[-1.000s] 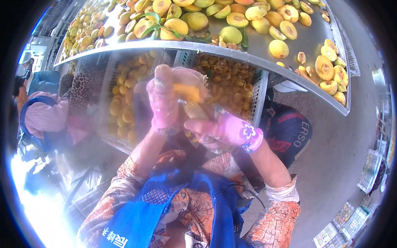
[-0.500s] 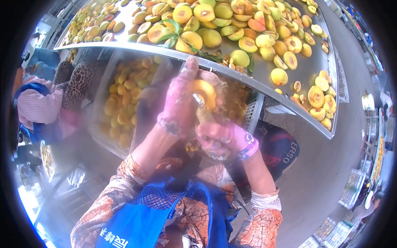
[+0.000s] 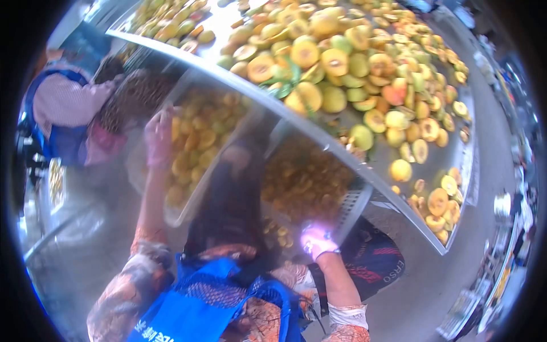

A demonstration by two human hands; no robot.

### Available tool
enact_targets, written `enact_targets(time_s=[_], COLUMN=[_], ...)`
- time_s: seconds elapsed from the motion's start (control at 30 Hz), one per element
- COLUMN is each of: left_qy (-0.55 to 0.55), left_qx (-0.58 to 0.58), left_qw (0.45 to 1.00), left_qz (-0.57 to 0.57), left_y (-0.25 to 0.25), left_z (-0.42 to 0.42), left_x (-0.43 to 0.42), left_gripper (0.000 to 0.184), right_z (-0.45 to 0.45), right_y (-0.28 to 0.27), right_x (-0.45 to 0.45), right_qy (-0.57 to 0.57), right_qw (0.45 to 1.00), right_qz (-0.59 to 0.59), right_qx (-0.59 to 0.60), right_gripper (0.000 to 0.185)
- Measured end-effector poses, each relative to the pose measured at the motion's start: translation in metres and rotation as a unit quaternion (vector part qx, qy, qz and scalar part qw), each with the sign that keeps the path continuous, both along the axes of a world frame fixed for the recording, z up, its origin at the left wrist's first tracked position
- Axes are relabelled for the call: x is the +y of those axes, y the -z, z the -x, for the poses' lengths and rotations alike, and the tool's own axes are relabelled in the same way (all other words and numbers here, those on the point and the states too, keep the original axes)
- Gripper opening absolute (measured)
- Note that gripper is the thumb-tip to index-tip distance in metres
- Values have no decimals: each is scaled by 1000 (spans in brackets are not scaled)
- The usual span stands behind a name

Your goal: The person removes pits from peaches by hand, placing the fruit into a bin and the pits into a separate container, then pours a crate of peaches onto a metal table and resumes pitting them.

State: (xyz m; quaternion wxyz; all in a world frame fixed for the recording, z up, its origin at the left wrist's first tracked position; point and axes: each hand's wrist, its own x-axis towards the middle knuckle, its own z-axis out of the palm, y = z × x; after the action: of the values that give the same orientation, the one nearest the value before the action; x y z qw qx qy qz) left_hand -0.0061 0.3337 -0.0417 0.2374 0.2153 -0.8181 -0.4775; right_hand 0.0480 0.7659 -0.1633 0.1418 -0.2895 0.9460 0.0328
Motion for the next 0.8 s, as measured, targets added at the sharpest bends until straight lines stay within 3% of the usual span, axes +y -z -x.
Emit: enact_targets(time_s=[0.03, 0.07, 0.1, 0.2, 0.23, 0.27, 0.33, 0.43, 0.47, 0.53, 0.57, 0.6, 0.67, 0.73, 0.8], left_qy=[-42, -93, -86, 3, 45, 68, 160, 130, 132, 152, 89, 98, 286, 298, 363], left_qx=[-17, -31, -16, 83, 149, 122, 139, 125, 128, 55, 182, 181, 120, 117, 181], left_qw=[980, 920, 923, 976, 980, 963, 939, 891, 890, 829, 864, 862, 751, 751, 887], left_qz=[195, 379, 374, 202, 127, 231, 271, 417, 416, 535, 460, 463, 583, 577, 219], left_y=[10, 20, 13, -40, -34, -57, -78, -82, -80, -60, -22, -28, -59, -72, -86], left_z=[-1, 4, 13, 39, 64, 75, 112, 177, 193, 226, 261, 252, 211, 184, 143], left_x=[-16, -21, -7, 54, 71, 97, 136, 190, 200, 216, 219, 220, 222, 224, 223], left_gripper=[42, 46, 46, 44, 48, 50, 58, 55, 55, 49, 42, 42, 38, 33, 36], right_z=[-3, -1, 0, 2, 2, 4, 10, 19, 19, 15, 13, 15, 16, 15, 12], right_y=[-15, -24, -31, -50, -58, -67, -88, -107, -103, -96, -98, -107, -121, -119, -110], right_x=[-3, -5, -7, -17, -24, -30, -39, -46, -43, -36, -32, -33, -35, -28, -26], right_qy=[37, 41, 42, 50, 55, 63, 87, 123, 126, 175, 159, 165, 158, 174, 153], right_qw=[996, 994, 993, 989, 988, 987, 982, 972, 972, 946, 944, 941, 937, 910, 926], right_qz=[-8, -13, -11, 20, 35, 55, 92, 135, 136, 243, 270, 274, 281, 333, 319], right_qx=[-78, -97, -113, -137, -138, -138, -139, -149, -147, -124, -106, -109, -134, -173, -128], right_gripper=[29, 30, 31, 35, 36, 37, 39, 43, 43, 47, 53, 53, 57, 62, 67])
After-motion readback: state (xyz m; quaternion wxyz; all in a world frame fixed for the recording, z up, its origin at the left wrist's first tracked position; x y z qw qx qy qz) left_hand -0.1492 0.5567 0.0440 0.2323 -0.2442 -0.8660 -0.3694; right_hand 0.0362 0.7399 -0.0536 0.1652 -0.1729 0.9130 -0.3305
